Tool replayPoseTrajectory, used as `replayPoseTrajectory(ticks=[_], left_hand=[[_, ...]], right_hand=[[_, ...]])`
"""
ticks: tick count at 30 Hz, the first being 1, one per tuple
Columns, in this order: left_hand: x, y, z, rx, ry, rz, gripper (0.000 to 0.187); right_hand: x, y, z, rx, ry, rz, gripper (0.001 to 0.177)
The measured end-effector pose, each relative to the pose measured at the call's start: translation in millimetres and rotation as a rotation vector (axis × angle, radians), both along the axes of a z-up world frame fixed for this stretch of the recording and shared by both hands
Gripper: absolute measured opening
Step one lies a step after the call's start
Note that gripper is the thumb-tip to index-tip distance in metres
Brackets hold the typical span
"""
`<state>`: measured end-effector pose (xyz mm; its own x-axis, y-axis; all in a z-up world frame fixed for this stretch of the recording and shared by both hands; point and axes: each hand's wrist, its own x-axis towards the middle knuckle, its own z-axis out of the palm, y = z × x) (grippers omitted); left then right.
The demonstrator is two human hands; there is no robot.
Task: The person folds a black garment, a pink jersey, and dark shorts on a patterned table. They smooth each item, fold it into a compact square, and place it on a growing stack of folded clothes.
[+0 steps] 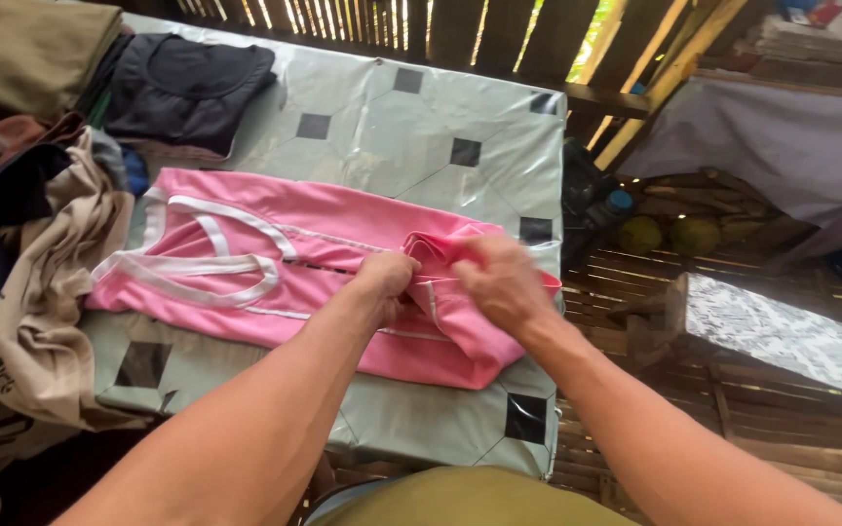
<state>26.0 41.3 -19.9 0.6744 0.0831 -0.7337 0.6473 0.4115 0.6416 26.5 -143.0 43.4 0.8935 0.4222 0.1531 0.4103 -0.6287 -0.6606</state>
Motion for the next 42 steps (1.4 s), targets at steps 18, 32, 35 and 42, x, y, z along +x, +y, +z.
replayPoseTrajectory(ticks=[18, 32, 35, 42], left_hand=[[-17.9, 31.7, 41.5, 0.254, -0.151, -0.099, 0.019], [-34.4, 74.1, 40.7, 1.41, -0.37, -0.385, 0.034], [-55.8, 62.5, 51.8, 1.151, -0.378, -0.496, 0.049], [-62.3, 66.8, 54.6, 1.055, -0.382, -0.444, 0.058]], right_hand=[[59.6, -16.5, 41.7, 0.097, 0.84, -0.233, 0.025], [55.8, 69.0, -8.4, 0.342, 0.976, -0.229, 0.054], [45.9, 65.1, -26.1, 0.248, 0.779, -0.111, 0.05], [33.6, 57.8, -61.8, -0.093, -0.133, 0.259, 0.034]])
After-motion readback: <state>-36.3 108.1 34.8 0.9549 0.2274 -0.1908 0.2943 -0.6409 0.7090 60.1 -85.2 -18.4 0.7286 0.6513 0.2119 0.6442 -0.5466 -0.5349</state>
